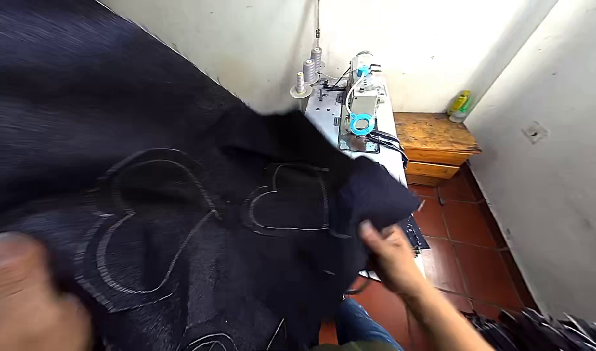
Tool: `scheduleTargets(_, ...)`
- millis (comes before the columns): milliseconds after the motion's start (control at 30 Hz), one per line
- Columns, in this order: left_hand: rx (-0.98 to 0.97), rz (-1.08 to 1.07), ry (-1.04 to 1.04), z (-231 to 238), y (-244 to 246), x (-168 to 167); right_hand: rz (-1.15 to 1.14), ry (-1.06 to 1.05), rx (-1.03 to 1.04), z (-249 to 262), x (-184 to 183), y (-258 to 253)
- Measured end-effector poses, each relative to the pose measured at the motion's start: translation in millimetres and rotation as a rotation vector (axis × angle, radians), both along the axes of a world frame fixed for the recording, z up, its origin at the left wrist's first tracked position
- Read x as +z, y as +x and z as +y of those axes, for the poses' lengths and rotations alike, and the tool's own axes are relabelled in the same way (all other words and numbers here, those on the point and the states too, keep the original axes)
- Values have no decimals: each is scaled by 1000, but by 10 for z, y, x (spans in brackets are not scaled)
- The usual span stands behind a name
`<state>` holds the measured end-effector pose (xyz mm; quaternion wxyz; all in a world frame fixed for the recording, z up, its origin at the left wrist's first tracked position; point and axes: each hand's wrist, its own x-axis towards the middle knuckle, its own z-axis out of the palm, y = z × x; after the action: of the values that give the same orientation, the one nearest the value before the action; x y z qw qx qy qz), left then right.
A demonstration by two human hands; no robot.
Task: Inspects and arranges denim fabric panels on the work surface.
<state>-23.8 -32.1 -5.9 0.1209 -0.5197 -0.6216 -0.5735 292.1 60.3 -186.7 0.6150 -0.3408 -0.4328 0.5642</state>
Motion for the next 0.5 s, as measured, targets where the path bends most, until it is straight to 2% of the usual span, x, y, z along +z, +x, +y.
scheduleTargets(67, 85, 217, -162, 309, -17, -274, -253, -43, -170, 406, 124, 558)
scheduleTargets(100, 115, 261, -211, 485, 77, -448, -394, -52, -243, 611, 156, 801)
scheduleTargets(167, 111, 244, -282, 874, 350, -899, -669, -42, -311, 1036, 125, 1230)
scheduleTargets(233, 62, 115, -379, 1277, 630, -1438, -892, -32, -322, 1501, -14, 1552)
scheduleTargets(300, 41, -12, -504, 1627, 870, -2052, -1038, -80, -243, 1986, -332, 1778)
scheduleTargets(400, 107, 66, -728, 1908, 1138, -2902, -1228, -260, -81, 2558, -1214, 1968)
scheduleTargets(467, 142, 221, -780, 1953, 1211, -3247, -1423, -462, 5, 2620, -1555, 1884)
scheduleTargets(500, 146, 259, -797, 1983, 1206, -3305, -1490, -513, -6, 2571, -1529, 1708)
